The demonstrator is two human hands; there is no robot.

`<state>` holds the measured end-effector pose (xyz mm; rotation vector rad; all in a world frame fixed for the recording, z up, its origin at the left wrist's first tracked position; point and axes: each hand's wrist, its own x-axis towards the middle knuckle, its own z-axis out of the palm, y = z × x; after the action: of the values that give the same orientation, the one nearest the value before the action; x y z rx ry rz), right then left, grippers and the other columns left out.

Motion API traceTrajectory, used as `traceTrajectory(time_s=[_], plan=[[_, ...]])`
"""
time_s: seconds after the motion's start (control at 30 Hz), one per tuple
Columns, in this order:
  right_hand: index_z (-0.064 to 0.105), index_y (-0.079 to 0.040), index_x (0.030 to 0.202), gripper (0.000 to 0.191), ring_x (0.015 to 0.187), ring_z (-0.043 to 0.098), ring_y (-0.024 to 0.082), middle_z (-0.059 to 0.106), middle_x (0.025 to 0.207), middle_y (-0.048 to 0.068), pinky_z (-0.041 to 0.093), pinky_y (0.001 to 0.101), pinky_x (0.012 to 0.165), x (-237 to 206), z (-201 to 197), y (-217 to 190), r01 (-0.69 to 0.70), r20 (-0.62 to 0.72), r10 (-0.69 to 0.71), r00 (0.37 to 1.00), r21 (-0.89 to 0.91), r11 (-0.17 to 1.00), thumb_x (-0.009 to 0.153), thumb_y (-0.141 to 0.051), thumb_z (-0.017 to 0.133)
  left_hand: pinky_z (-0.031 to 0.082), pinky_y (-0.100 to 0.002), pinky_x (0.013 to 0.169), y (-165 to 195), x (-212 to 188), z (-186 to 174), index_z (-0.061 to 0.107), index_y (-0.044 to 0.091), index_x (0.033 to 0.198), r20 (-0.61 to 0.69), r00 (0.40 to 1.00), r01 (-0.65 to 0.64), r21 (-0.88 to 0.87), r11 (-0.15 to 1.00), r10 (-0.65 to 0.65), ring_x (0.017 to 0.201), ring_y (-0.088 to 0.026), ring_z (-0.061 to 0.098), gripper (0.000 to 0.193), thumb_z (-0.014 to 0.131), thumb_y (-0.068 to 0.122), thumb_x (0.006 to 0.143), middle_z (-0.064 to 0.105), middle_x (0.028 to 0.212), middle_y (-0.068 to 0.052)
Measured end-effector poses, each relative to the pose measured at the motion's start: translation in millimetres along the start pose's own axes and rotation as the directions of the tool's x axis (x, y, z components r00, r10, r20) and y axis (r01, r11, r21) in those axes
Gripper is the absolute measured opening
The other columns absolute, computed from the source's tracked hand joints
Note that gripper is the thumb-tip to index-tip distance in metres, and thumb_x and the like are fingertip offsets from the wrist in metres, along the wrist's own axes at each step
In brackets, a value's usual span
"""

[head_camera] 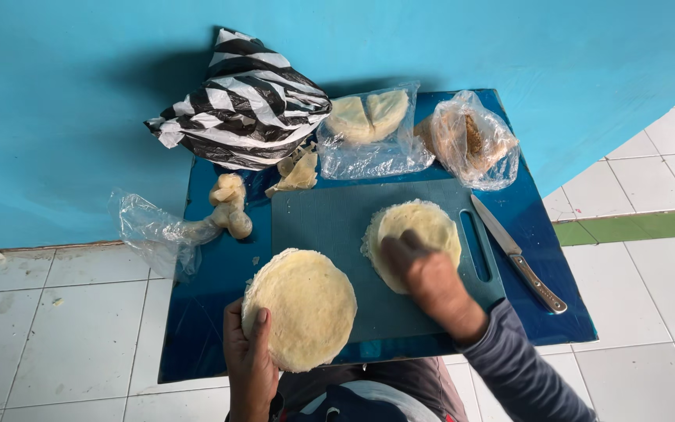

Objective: The person sits at a low table and hand-stretches thin pieces of dough, pulling and folding them until they widen, then lays the stretched dough over round dough bases on a cutting board. They repeat the stretching with additional dough pieces and a knife rests beside the board.

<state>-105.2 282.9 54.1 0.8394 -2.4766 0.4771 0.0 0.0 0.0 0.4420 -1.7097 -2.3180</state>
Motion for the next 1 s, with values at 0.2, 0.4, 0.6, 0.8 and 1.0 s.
traceTrajectory(time_s=[0.2, 0.4, 0.6, 0.8, 1.0], plan=[[0.065, -0.008, 0.113, 0.030, 0.076, 0.070, 0.023, 0.058, 0.089, 0.008, 0.058, 0.0346, 0.061, -4.7, -18.5, -16.3, 0.009, 0.066, -0.002, 0.998, -0.099, 0.995, 0.085, -0.011, 0.070, 0.065, -0.039, 0.084, 7.7, -9.8, 9.4, 0.043, 0.004, 0.131, 0.011, 1.000, -0.006, 0.056, 0.998, 0.005, 0.113, -0.025, 0.069, 0.055, 0.061, 0.040, 0.094, 0.061, 0.122, -0.018], [0.066, -0.008, 0.117, 0.032, 0.075, 0.070, 0.023, 0.059, 0.089, 0.008, 0.057, 0.0345, 0.061, -0.6, -24.1, -30.4, 0.038, 0.065, -0.035, 0.997, -0.041, 0.998, 0.085, -0.012, 0.071, 0.060, -0.039, 0.091, 4.5, -12.6, 9.1, 0.045, 0.002, 0.131, 0.024, 0.998, -0.057, 0.110, 0.992, 0.055, 0.118, -0.025, 0.065, 0.054, 0.059, 0.041, 0.097, 0.060, 0.123, -0.018], [0.070, -0.004, 0.114, 0.034, 0.069, 0.069, 0.029, 0.066, 0.090, 0.011, 0.055, 0.0381, 0.058, 5.0, -33.1, -44.8, -0.103, 0.046, 0.096, 0.994, 0.181, 0.978, 0.088, -0.026, 0.077, 0.057, -0.036, 0.094, 1.8, -6.8, 6.2, 0.046, 0.003, 0.130, 0.136, 0.991, 0.034, -0.198, 0.980, -0.007, 0.118, -0.021, 0.065, 0.049, 0.046, 0.043, 0.101, 0.061, 0.125, -0.015], [0.071, -0.007, 0.111, 0.024, 0.080, 0.073, 0.025, 0.069, 0.111, 0.013, 0.061, 0.0339, 0.066, -11.1, -28.5, -99.2, -0.330, 0.262, 0.207, 0.943, 0.633, 0.700, 0.090, -0.018, 0.074, 0.051, -0.029, 0.089, 1.9, -12.1, 8.5, 0.053, 0.000, 0.121, 0.171, 0.980, -0.079, -0.148, 0.986, 0.104, 0.104, -0.013, 0.060, 0.033, 0.054, 0.029, 0.106, 0.060, 0.113, -0.012], [0.065, -0.006, 0.122, 0.037, 0.108, 0.064, 0.028, 0.058, 0.120, 0.017, 0.058, 0.0386, 0.085, -16.5, -19.9, -135.9, -0.132, 0.046, 0.135, 0.990, 0.648, 0.750, 0.089, -0.015, 0.079, 0.050, -0.027, 0.082, 5.6, -16.4, 5.1, 0.054, -0.001, 0.114, 0.285, 0.957, 0.035, -0.268, 0.963, 0.045, 0.095, -0.011, 0.058, 0.024, 0.056, 0.021, 0.106, 0.060, 0.104, -0.010]])
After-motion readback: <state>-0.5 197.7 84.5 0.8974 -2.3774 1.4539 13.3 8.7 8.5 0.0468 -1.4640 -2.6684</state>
